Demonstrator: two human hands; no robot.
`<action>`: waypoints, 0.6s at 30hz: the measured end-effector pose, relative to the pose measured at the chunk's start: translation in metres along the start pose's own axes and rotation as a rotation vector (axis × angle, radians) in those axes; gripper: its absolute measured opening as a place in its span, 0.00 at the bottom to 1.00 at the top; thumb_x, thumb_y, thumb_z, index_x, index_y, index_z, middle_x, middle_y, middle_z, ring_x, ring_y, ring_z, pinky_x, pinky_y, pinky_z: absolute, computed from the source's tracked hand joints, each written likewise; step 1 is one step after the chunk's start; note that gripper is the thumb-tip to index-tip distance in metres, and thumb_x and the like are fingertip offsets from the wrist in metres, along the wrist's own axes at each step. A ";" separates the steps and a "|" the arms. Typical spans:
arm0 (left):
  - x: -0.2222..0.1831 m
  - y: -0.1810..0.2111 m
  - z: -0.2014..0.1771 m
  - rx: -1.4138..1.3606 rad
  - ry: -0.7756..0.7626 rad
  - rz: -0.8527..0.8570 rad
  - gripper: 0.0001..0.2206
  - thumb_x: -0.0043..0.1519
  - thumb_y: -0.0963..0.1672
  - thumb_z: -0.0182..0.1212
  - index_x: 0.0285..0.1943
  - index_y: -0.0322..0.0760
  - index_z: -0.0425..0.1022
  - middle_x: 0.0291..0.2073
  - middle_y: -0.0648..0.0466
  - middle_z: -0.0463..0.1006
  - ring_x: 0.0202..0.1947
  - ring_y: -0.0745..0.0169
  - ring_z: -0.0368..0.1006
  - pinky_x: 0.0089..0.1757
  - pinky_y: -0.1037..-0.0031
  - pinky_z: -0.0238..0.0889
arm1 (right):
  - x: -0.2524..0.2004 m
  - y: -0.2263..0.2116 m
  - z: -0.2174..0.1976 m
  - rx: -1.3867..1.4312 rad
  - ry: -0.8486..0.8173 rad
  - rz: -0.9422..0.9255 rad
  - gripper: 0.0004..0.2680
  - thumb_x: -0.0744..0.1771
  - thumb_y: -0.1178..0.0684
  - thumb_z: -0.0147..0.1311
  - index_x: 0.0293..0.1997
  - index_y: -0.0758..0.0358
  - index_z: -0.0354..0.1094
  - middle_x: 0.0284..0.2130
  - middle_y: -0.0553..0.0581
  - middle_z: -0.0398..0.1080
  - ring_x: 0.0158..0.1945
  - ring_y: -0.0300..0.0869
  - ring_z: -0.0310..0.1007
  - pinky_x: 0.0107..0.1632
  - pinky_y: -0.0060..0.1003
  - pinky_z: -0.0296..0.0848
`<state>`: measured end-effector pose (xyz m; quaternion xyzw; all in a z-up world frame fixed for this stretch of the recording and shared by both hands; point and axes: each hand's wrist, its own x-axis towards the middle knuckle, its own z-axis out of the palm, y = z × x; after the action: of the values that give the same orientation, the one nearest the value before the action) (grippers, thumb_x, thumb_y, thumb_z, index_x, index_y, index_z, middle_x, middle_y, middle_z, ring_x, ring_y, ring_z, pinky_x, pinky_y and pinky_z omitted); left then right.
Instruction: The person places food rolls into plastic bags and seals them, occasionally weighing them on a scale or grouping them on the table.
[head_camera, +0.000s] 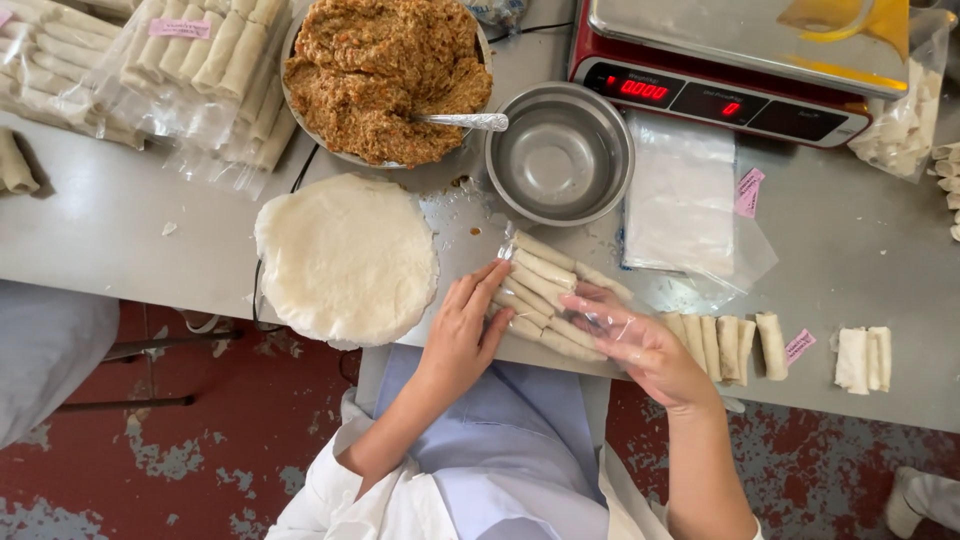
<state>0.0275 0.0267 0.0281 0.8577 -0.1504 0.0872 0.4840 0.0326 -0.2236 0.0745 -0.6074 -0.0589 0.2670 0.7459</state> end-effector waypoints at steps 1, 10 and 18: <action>0.000 0.001 -0.001 0.001 0.000 -0.002 0.23 0.65 0.40 0.58 0.71 0.31 0.65 0.59 0.42 0.72 0.52 0.42 0.72 0.53 0.59 0.67 | -0.003 0.002 -0.001 0.001 -0.001 0.002 0.20 0.65 0.68 0.44 0.66 0.70 0.65 0.67 0.65 0.59 0.71 0.49 0.56 0.72 0.50 0.54; -0.001 -0.003 -0.003 -0.017 -0.039 0.068 0.21 0.72 0.43 0.50 0.74 0.32 0.59 0.65 0.42 0.68 0.59 0.45 0.69 0.56 0.60 0.64 | -0.052 0.011 -0.016 -0.228 0.138 0.027 0.16 0.69 0.62 0.42 0.65 0.68 0.65 0.65 0.59 0.67 0.79 0.47 0.48 0.75 0.48 0.58; 0.004 0.006 -0.006 0.015 -0.041 0.004 0.23 0.64 0.39 0.59 0.70 0.29 0.66 0.59 0.40 0.72 0.57 0.39 0.71 0.57 0.57 0.65 | -0.037 0.039 0.008 -0.467 0.610 -0.078 0.23 0.65 0.61 0.61 0.67 0.62 0.54 0.49 0.58 0.69 0.44 0.39 0.70 0.49 0.34 0.77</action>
<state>0.0296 0.0282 0.0369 0.8625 -0.1616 0.0717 0.4743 -0.0147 -0.2287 0.0485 -0.8098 0.0833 0.0246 0.5803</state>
